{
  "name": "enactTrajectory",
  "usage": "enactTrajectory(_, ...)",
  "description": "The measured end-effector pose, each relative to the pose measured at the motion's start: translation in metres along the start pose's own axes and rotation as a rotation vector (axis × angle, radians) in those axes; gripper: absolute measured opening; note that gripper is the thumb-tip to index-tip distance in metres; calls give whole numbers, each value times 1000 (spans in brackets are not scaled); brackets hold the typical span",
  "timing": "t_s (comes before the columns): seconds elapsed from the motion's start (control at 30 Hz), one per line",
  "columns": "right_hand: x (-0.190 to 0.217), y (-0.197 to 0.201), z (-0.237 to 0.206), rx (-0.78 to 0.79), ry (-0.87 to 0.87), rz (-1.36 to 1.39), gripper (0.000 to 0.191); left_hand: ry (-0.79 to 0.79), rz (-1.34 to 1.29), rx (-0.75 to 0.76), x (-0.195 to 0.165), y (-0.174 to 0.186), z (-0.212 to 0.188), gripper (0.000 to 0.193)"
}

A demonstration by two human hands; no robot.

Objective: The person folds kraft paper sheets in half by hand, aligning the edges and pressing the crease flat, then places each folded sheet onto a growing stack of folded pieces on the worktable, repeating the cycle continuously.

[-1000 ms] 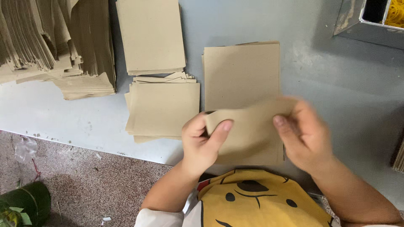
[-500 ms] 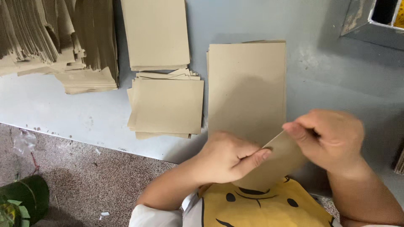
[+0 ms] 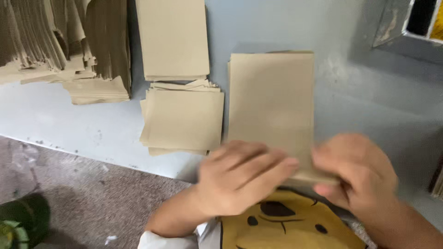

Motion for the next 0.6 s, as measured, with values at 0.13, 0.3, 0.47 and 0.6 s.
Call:
enactTrajectory(0.13, 16, -42, 17, 192, -46, -26, 62, 98, 297, -110, 32, 23, -44, 18)
enactTrajectory(0.3, 47, -84, -6, 437, 244, -54, 53, 443, 371, 182, 83, 13, -81, 18)
enactTrajectory(0.47, 35, -90, -17, 504, 199, -5, 54, 392, 191, 280, 81, -2, -77, 39)
enactTrajectory(0.6, 30, -90, -12, 553, 139, 28, 57, 176, -97, 392, 45, -32, -60, 35)
Point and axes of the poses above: each hand's wrist, its own z-axis towards the middle knuckle, its own y-axis out of the back of the hand, x = y × z, the point moved 6 cm from there along z, towards the middle knuckle, and after that the axes turned 5 degrees about y, right-handed, at the moved point
